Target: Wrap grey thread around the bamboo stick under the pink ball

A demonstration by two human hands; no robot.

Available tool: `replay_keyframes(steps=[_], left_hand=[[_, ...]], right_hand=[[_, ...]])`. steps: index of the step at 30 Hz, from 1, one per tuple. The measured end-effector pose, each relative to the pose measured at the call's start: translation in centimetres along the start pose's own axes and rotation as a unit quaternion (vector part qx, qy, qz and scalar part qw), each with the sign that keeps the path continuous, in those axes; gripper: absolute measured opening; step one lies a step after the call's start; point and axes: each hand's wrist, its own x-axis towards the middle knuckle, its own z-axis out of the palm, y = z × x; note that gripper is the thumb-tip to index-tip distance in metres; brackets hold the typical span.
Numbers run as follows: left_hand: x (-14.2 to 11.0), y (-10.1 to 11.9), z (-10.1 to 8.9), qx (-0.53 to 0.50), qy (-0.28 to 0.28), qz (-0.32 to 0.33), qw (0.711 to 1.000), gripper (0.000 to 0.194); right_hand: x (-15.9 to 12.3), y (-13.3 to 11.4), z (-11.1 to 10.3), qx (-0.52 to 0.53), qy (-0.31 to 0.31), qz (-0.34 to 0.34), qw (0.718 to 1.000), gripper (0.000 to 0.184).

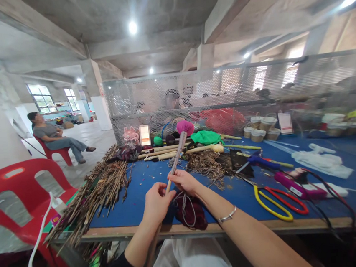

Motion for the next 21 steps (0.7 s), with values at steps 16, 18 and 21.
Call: replay_keyframes(steps=[16, 18, 21], left_hand=[[0.3, -1.1, 1.1, -0.048, -0.001, -0.022, 0.999, 0.029], [0.4, -1.2, 1.4, -0.054, 0.002, -0.019, 0.998, 0.027], [0.3, -1.2, 1.6, -0.119, -0.025, -0.059, 0.991, 0.032]], right_hand=[[0.0, 0.0, 0.3, -0.004, -0.004, -0.014, 1.0, 0.045], [-0.1, 0.0, 0.3, 0.007, -0.016, -0.017, 1.0, 0.046], [-0.4, -0.4, 0.3, 0.034, -0.054, 0.013, 0.998, 0.046]])
